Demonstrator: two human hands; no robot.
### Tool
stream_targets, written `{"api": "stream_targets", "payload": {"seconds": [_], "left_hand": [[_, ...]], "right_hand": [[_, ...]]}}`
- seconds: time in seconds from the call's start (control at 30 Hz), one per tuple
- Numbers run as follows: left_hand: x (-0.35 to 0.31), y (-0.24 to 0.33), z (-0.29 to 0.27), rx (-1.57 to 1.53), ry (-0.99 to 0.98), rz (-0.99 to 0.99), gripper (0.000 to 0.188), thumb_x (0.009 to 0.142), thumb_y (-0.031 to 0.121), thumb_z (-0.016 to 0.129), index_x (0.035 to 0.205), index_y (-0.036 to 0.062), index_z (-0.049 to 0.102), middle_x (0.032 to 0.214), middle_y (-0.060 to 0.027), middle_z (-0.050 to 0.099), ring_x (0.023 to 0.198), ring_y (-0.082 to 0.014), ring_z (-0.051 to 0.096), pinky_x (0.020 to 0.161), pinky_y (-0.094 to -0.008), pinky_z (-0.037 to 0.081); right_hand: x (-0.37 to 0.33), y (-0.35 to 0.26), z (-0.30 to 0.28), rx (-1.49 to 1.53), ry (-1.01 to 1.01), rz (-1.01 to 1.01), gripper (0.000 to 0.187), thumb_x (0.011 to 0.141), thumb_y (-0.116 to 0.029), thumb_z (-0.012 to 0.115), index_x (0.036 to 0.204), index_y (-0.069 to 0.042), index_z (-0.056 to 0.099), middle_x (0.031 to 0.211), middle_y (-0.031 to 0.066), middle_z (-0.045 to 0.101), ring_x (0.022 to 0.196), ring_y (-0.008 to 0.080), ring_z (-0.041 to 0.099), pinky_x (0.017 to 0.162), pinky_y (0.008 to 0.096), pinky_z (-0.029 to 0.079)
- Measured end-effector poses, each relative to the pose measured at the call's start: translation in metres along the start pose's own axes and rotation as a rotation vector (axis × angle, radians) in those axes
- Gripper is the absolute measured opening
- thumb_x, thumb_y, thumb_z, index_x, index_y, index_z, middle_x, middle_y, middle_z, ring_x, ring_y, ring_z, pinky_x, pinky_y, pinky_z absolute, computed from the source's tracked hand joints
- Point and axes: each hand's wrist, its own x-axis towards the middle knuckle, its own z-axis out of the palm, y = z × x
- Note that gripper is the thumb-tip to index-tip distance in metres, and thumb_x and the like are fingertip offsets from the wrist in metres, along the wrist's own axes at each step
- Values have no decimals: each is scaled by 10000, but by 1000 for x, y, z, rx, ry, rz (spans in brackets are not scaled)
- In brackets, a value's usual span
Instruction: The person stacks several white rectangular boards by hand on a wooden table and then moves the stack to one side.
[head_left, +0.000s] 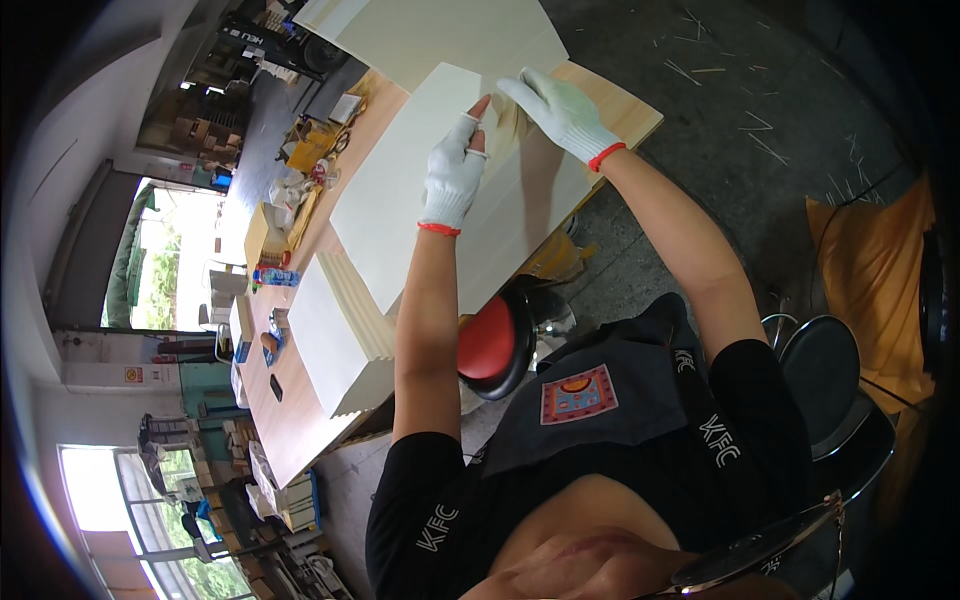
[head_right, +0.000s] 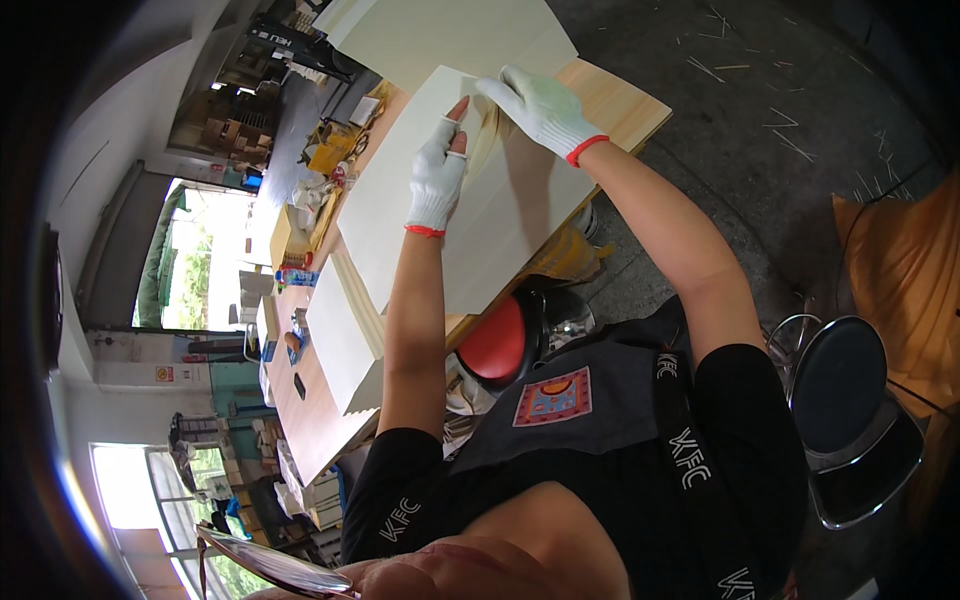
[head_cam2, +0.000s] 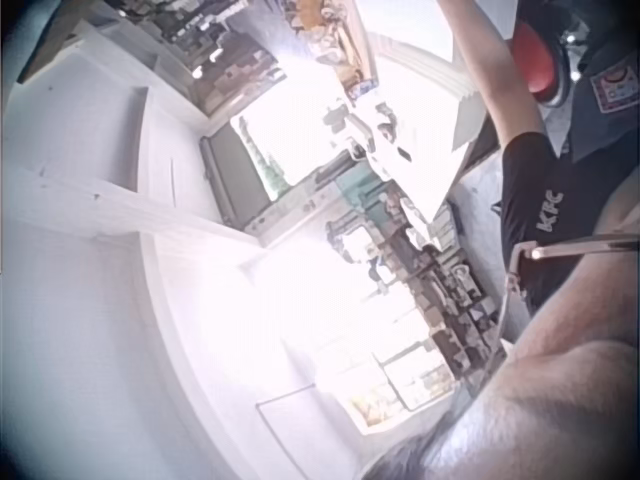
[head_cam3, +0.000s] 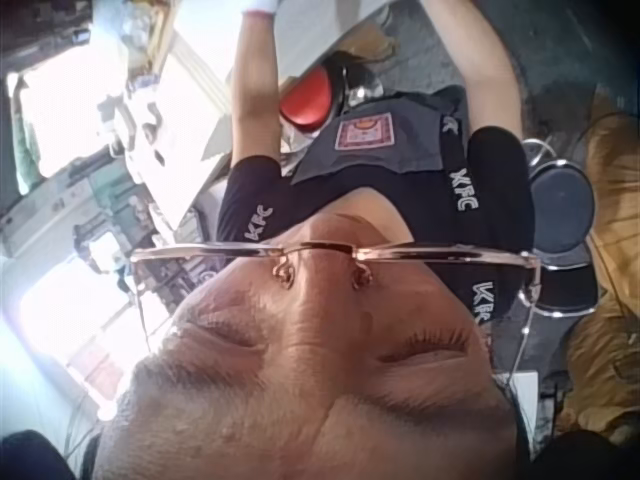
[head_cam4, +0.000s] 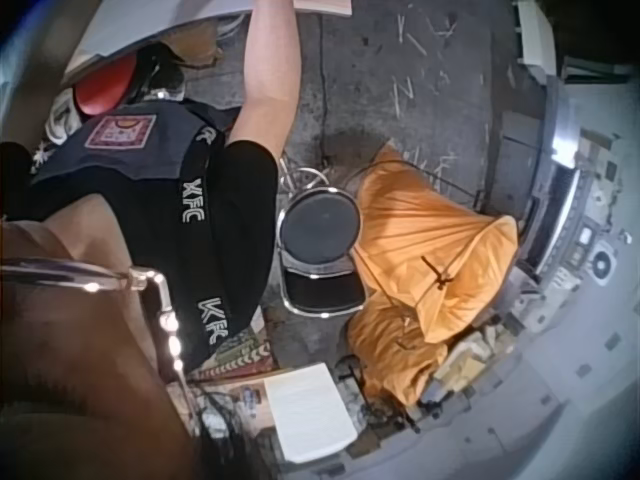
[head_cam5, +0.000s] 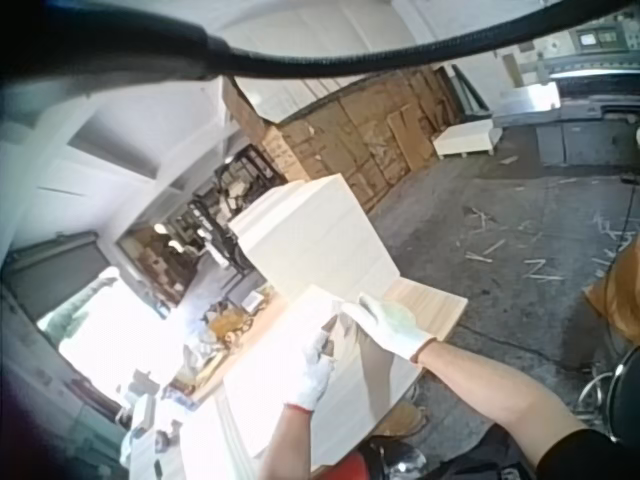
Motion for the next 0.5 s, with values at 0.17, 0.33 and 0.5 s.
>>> {"api": "stream_targets", "payload": {"seconds": [0.17,0.33,0.5], "left_hand": [[3,9,-5,40,-204,-163,331,909,123,697,1239,113,669,1045,-107,705,689,-140,631,686,-291,511],[2,8,-5,-20,-218,-284,337,882,133,737,1211,97,672,1047,-104,696,619,-131,605,648,-304,506],[1,5,-5,-33,-207,-256,342,882,134,735,1215,92,669,1039,-97,694,613,-129,594,641,-304,500]], "right_hand": [[-1,8,9,2,161,-63,679,974,-653,417,1374,-131,583,1362,133,617,1237,327,579,1028,399,446],[-1,10,19,62,316,-174,559,989,-622,418,1109,-109,606,1034,139,641,986,357,609,842,434,453],[2,16,26,106,401,-241,534,1000,-599,420,972,-108,629,853,138,665,842,369,631,735,449,462]]}}
